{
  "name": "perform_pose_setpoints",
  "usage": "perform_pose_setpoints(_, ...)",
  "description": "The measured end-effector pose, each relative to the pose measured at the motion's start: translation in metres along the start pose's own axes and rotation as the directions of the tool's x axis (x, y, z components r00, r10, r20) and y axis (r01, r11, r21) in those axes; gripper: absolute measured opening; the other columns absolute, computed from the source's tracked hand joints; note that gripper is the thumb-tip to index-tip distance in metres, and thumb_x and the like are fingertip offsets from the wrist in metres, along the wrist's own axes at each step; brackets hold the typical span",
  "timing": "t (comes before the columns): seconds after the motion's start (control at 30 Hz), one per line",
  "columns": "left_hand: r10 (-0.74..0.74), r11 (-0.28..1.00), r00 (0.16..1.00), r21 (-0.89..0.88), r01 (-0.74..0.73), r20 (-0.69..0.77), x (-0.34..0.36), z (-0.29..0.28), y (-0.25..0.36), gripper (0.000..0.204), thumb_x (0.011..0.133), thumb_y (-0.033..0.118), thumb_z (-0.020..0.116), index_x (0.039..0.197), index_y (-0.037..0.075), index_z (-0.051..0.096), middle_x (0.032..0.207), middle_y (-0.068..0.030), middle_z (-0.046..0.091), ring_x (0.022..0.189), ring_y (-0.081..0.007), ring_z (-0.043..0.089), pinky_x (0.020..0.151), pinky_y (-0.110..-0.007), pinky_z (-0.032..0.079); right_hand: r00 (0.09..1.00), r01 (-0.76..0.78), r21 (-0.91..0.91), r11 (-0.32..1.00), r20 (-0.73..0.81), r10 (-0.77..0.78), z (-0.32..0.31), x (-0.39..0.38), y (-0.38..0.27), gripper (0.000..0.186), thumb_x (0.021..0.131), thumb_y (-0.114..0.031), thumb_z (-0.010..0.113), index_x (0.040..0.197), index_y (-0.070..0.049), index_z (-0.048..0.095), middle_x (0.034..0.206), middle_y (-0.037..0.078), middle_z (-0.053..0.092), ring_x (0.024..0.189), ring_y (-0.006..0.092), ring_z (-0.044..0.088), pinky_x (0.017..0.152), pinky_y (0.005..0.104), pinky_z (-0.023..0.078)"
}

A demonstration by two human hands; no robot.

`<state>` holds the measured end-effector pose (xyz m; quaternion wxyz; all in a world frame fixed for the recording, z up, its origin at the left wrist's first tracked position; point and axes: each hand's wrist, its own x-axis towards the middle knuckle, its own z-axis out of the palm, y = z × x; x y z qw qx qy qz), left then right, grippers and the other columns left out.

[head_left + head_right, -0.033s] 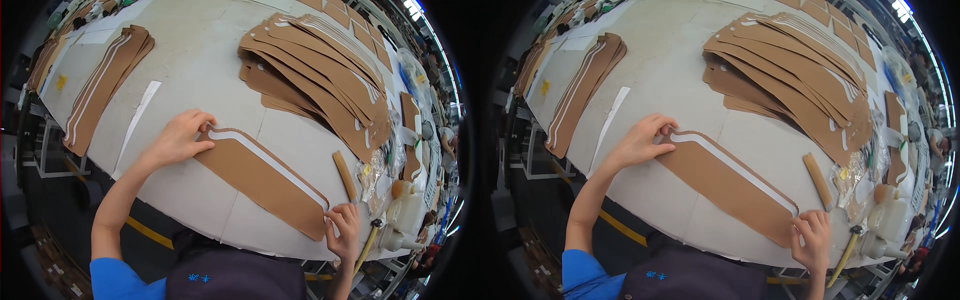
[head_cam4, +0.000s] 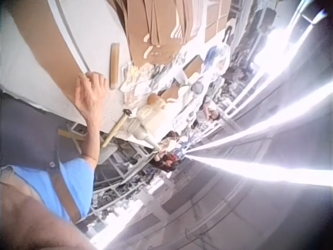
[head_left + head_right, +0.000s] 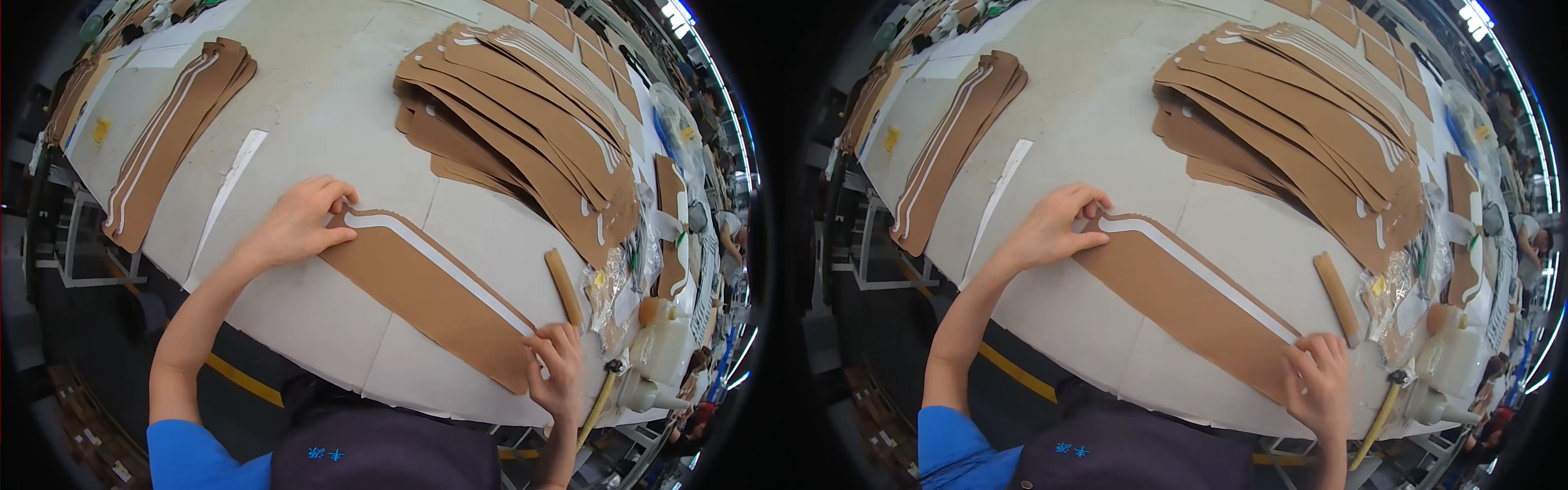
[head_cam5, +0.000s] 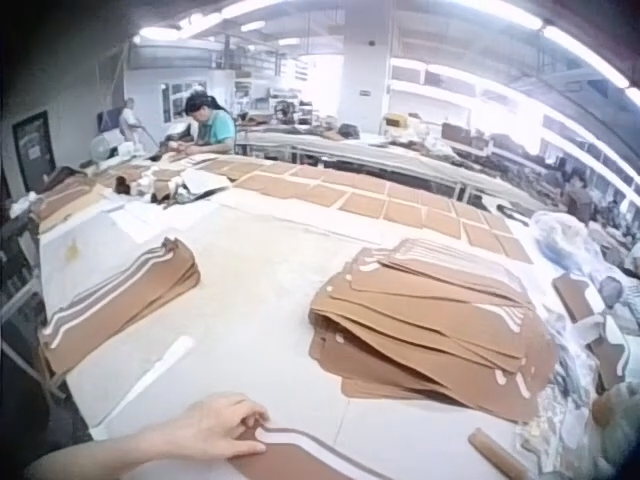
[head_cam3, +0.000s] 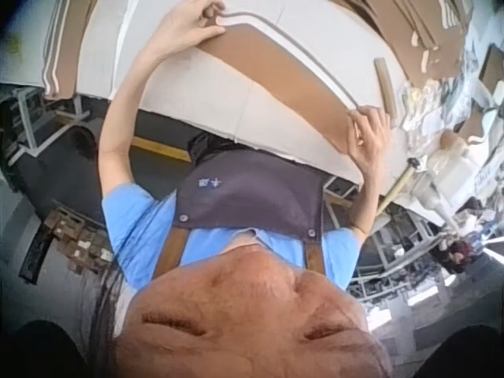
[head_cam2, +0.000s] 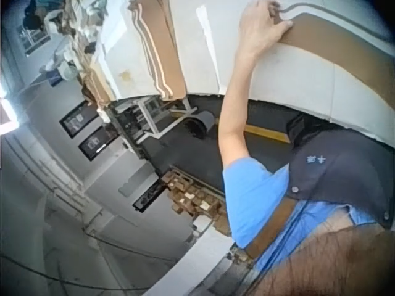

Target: The recorder is folding the edges of leather pieces over adhesive strips and pressing them down with a hand tool.

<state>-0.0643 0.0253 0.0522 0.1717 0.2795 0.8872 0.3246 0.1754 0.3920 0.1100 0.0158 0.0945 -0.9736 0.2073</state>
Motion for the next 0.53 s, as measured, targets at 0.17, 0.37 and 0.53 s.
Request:
perform_pose_setpoints(0.17,0.217,0.971,0.971,0.124,-0.204,-0.102,0.006,0.011,-0.022,0.031,0.083,0.015,0.083,0.105,0.005,0.063,0.107,-0.0107,0.064,0.101,-0.0281,0.063,0.086,-0.041,0.052,0.933,0.353,0.220,0.909,-0.150,-0.326,0.079,0.143,-0.034,0.026,0.081,0.005,0.073,0.107,-0.002,0.070,0.104,0.011,0.065,0.100,0.0322,0.062,0.086,0.0449,0.048)
perform_pose_setpoints(0.37,0.062,0.960,0.997,-0.277,-0.046,0.049,0.002,0.011,-0.017,0.024,0.085,0.009,0.080,0.101,0.004,0.063,0.111,-0.0130,0.065,0.101,-0.0320,0.064,0.088,-0.042,0.052,0.939,0.307,0.424,0.852,0.009,-0.343,0.138,0.223,-0.047,0.017,0.090,-0.004,0.070,0.107,-0.006,0.074,0.108,0.009,0.067,0.102,0.0309,0.057,0.091,0.0427,0.045)
perform_pose_setpoints(0.53,0.443,0.878,0.755,0.405,-0.255,-0.484,-0.029,0.039,-0.038,0.037,0.088,0.012,0.081,0.120,0.008,0.064,0.115,-0.0125,0.067,0.104,-0.0319,0.065,0.092,-0.042,0.053,0.965,0.221,0.427,0.877,0.031,-0.259,0.151,0.228,-0.048,0.015,0.093,-0.005,0.070,0.106,-0.009,0.075,0.109,0.007,0.066,0.107,0.0280,0.055,0.094,0.0437,0.042)
